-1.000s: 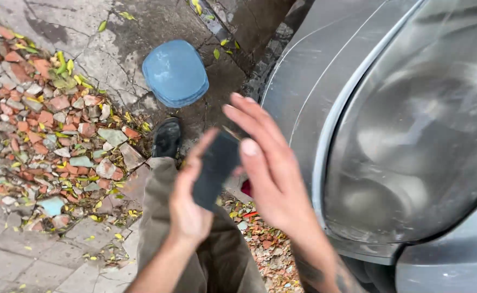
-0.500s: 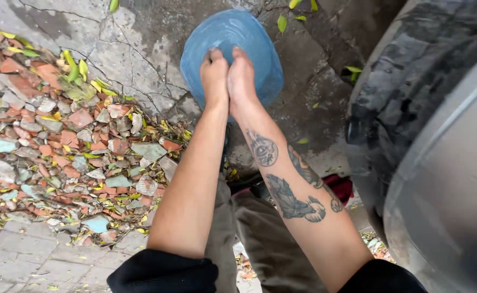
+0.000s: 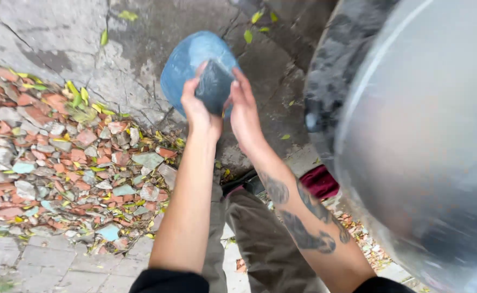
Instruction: The person selects a sanding block from a pile on the ground, dips it into a blue bucket of water, and then proceeds to sand the surface of a car's headlight. The person repeatedly dips the sanding block into the water and continues sanding the headlight in a circular motion.
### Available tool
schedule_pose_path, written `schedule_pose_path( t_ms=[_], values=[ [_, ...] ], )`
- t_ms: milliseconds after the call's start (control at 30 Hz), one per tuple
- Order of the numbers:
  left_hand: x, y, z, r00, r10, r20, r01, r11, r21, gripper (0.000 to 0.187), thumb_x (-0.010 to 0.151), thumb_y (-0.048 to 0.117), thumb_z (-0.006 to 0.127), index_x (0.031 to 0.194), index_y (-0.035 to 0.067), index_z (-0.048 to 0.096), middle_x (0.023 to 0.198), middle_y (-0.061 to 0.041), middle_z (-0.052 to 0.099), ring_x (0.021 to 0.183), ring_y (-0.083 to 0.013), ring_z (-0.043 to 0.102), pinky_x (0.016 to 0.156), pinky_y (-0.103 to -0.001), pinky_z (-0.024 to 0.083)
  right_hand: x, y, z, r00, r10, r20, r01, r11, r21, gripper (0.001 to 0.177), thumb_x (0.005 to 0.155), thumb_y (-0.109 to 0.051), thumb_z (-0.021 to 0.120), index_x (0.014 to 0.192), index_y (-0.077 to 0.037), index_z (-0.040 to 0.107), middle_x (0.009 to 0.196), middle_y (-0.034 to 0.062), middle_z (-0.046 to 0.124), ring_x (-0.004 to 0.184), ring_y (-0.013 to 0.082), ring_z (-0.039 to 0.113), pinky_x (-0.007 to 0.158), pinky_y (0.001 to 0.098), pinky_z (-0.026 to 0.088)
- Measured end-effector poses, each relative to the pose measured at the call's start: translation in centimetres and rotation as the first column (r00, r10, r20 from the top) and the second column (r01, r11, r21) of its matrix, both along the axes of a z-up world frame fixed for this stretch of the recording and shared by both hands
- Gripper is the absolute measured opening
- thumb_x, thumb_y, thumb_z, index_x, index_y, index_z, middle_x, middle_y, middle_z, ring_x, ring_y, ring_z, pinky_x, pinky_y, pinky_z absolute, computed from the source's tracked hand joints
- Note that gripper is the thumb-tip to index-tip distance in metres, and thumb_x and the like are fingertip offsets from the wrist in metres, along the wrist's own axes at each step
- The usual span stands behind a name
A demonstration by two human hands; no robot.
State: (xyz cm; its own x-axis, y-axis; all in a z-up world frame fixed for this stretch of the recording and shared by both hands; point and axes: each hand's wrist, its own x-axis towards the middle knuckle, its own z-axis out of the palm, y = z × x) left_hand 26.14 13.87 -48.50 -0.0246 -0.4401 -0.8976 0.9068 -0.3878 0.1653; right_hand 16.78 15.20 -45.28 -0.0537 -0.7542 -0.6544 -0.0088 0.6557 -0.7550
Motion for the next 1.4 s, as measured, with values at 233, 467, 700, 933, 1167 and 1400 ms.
schedule_pose_path(
  t_ms=[233, 467, 700, 933, 1167, 1400],
  values=[
    [-9.1, -2.8, 35.6, 0.970, -0.004, 0.243, 0.120, 0.878, -0.464, 0.053, 0.102, 0.033, 0.042, 0.142, 0.002, 0.058, 0.137, -0.015, 0.064, 0.119, -0.0255, 0.064, 0.097, -0.041, 0.055, -9.8, -5.1, 39.8, 0.695, 0.261, -0.670, -0.608, 0.712, -0.353, 0.054, 0.111, -0.016, 0.047, 0.159, 0.007, 0.034, 0.168, 0.0242, 0.039, 0.162, 0.0407, 0.036, 0.136, 0.0508, 0.033],
    [-25.7, -2.9, 46.6, 0.113, 0.099, 0.989, 0.844, 0.515, -0.148, 0.061, 0.114, 0.030, 0.027, 0.166, -0.001, 0.024, 0.177, -0.024, 0.022, 0.169, -0.0428, 0.022, 0.143, -0.063, 0.015, -23.9, -14.1, 53.5, -0.337, 0.139, -0.931, -0.918, 0.169, 0.358, 0.064, 0.109, -0.035, 0.034, 0.159, 0.000, 0.053, 0.169, 0.0174, 0.051, 0.161, 0.0334, 0.038, 0.134, 0.0524, 0.014],
    [-26.3, -7.1, 48.6, 0.073, 0.247, 0.966, 0.815, 0.543, -0.200, 0.052, 0.105, 0.019, 0.056, 0.149, -0.007, 0.052, 0.153, -0.032, 0.057, 0.147, -0.0485, 0.055, 0.129, -0.065, 0.038, -24.7, -22.9, 54.7, -0.185, 0.317, -0.930, -0.982, -0.039, 0.182, 0.060, 0.120, -0.028, 0.026, 0.145, 0.006, 0.068, 0.142, 0.0230, 0.074, 0.139, 0.0377, 0.065, 0.124, 0.0549, 0.039],
    [-27.7, -0.1, 48.8, 0.048, 0.166, 0.985, 0.868, 0.481, -0.123, 0.055, 0.113, 0.025, 0.059, 0.161, 0.004, 0.045, 0.169, -0.019, 0.044, 0.160, -0.0420, 0.050, 0.136, -0.066, 0.039, -24.0, -23.8, 56.1, -0.171, 0.363, -0.916, -0.985, -0.078, 0.153, 0.054, 0.117, -0.016, 0.045, 0.152, 0.021, 0.064, 0.155, 0.0328, 0.068, 0.148, 0.0483, 0.057, 0.122, 0.0546, 0.036],
    [-24.8, -12.3, 50.2, 0.118, 0.077, 0.990, 0.785, 0.603, -0.141, 0.049, 0.105, 0.023, 0.059, 0.149, 0.002, 0.056, 0.159, -0.023, 0.056, 0.153, -0.0421, 0.057, 0.130, -0.063, 0.045, -23.3, -24.3, 56.4, -0.174, 0.509, -0.843, -0.976, 0.026, 0.217, 0.064, 0.118, -0.028, 0.026, 0.156, 0.016, 0.052, 0.160, 0.0309, 0.056, 0.155, 0.0442, 0.044, 0.130, 0.0544, 0.022],
    [-29.9, 5.2, 46.3, -0.166, 0.164, 0.972, 0.945, 0.308, 0.109, 0.058, 0.121, 0.050, 0.050, 0.170, 0.022, 0.037, 0.176, -0.003, 0.027, 0.163, -0.0206, 0.026, 0.131, -0.057, 0.015, -23.5, -24.3, 56.0, -0.114, 0.497, -0.860, -0.991, 0.002, 0.133, 0.052, 0.103, 0.005, 0.051, 0.150, 0.021, 0.065, 0.152, 0.0353, 0.068, 0.149, 0.0506, 0.057, 0.127, 0.0584, 0.028]
  ],
)
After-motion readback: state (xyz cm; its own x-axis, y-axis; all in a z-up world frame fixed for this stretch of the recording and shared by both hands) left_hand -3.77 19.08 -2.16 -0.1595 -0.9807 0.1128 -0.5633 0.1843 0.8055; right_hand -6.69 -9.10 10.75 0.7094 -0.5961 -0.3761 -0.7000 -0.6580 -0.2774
